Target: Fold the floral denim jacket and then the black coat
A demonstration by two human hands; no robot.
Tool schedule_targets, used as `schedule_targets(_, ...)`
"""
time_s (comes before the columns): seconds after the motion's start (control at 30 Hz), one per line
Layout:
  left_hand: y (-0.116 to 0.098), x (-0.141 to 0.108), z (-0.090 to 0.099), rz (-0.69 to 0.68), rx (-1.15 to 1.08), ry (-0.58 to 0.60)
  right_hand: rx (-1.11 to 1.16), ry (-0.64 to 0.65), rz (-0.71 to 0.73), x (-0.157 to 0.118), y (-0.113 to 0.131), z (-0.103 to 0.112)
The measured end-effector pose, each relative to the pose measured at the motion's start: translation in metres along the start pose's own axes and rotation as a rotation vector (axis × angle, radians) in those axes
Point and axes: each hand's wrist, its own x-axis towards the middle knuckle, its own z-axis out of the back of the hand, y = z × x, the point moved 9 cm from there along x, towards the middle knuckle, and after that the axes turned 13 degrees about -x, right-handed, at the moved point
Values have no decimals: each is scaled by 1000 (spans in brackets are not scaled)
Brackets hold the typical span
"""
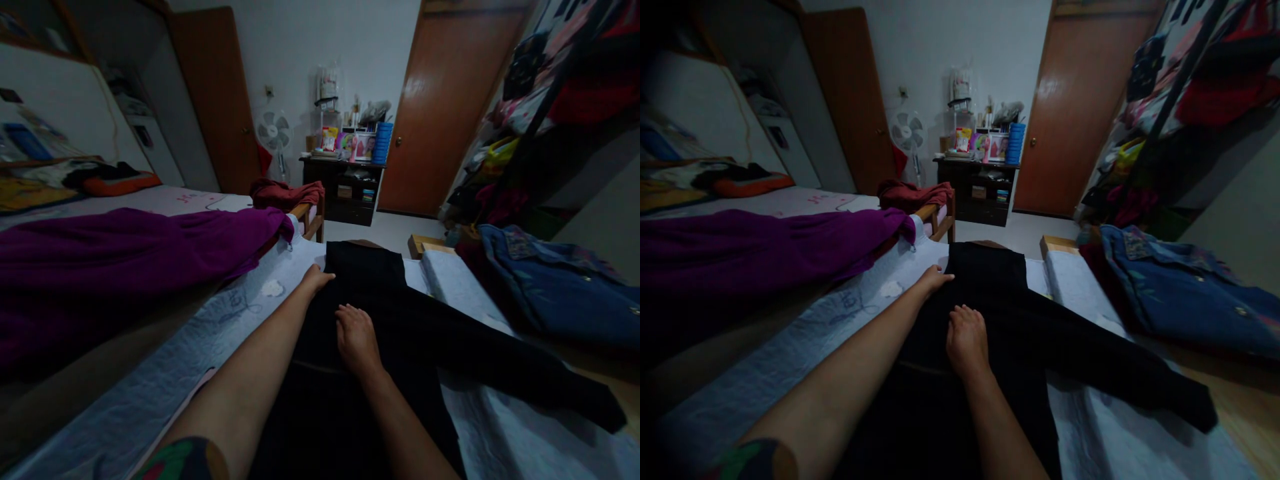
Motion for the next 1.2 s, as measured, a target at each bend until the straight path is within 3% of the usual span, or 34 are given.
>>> schedule_targets(0.23,0,30,-26,-1,-261,117,17,-55,-13,-2,0,4)
schedule_targets(0.5,-5,55,-25,-7,-397,90,-112,-178,-113,-2,-3,21)
schedule_targets(0.63,-14,67,-25,-14,-423,72,-195,-102,-165,-2,-6,12)
schedule_targets(0.93,-27,89,-31,-97,-276,-4,-226,-27,-169,-2,-6,6)
schedule_targets(1.2,-43,108,-20,-196,-3,-36,-225,-3,-174,-2,-6,6)
